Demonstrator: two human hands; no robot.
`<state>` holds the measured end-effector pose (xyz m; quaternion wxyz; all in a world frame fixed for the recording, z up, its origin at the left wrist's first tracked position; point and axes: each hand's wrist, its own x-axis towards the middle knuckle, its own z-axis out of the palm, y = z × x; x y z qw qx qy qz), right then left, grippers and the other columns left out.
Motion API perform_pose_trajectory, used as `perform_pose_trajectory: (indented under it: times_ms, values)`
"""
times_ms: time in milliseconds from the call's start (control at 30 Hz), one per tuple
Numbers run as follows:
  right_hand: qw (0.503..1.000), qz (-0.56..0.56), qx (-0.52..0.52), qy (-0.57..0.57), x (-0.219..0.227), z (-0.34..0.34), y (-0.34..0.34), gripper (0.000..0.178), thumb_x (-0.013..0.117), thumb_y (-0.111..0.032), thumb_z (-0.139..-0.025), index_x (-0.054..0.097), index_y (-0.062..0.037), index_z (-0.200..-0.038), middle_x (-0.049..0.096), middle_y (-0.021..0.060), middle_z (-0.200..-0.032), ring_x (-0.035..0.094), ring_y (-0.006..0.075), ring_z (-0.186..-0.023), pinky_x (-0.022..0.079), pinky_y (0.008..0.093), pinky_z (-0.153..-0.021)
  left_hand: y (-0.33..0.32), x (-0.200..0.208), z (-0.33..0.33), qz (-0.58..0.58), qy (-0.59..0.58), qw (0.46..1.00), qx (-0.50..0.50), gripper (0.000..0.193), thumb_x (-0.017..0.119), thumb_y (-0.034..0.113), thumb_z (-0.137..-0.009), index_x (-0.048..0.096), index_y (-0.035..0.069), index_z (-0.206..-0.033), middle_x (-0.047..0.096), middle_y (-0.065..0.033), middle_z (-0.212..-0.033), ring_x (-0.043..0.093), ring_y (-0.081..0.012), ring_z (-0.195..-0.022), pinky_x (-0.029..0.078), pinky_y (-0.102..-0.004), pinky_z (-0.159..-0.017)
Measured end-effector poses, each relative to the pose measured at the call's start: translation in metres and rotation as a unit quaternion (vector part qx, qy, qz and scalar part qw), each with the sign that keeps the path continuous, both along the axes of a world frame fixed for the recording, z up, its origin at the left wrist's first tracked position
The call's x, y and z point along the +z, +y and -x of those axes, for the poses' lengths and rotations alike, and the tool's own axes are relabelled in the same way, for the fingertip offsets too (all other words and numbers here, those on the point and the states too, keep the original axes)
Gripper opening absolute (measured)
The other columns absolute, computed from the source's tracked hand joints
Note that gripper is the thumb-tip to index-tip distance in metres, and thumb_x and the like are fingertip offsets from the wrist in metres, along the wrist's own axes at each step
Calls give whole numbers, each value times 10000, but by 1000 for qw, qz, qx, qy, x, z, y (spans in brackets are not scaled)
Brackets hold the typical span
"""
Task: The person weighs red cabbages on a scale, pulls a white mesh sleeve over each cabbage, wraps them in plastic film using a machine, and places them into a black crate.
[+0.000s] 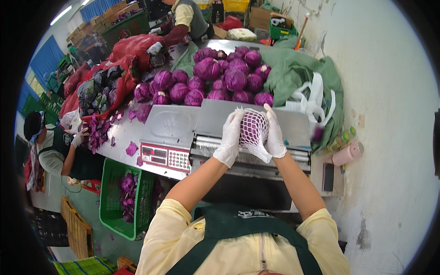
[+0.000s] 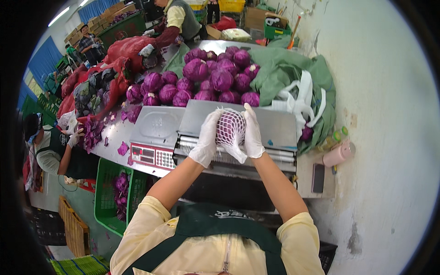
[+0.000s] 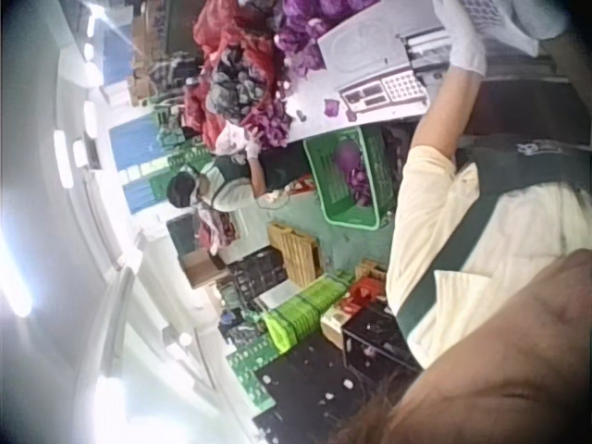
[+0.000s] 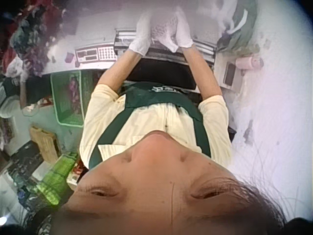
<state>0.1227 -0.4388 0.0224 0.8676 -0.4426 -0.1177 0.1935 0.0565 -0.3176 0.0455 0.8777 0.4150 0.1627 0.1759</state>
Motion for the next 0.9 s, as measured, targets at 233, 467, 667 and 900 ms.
perform_pose_trajectory:
  times_ms: [233, 467, 667, 900]
  values:
    - [955, 264, -97, -98, -25, -69, -9, 342, 493, -264, -1007, 597, 12, -1180, 628, 58, -1081, 578, 124, -994, 453, 266, -898, 19, -39, -75, -204, 52, 977, 7, 572, 591, 404, -942, 459, 24, -1349, 432, -170, -1410, 426, -285, -1292, 321, -354, -1084]
    - [962, 3, 149, 229, -20, -62, -8, 402, 278, -273, -1048, 529, 14, -1175, 647, 158, -1089, 651, 267, -971, 556, 432, -879, 31, -57, -74, -436, 186, 868, -147, 598, 406, 588, -935, 582, 56, -1142, 660, -216, -1081, 586, -398, -1103, 433, -402, -939]
    - [983, 164, 64, 55, -36, -78, -30, 298, 449, -216, -1007, 597, 16, -1122, 669, 87, -1039, 654, 188, -901, 537, 342, -814, 36, -40, -59, -446, 161, 868, -143, 534, 532, 477, -952, 554, 56, -1280, 625, -174, -1181, 625, -248, -1053, 467, -328, -925]
    - [501, 590, 20, -632, 33, -50, -149, 430, 715, -228, -781, 595, -158, -1188, 571, 90, -1059, 600, 277, -936, 501, 385, -799, 133, 3, 45, -892, -15, 414, -180, 441, 697, 237, -806, 571, 218, -1228, 591, -69, -1154, 651, -255, -899, 549, -367, -727]
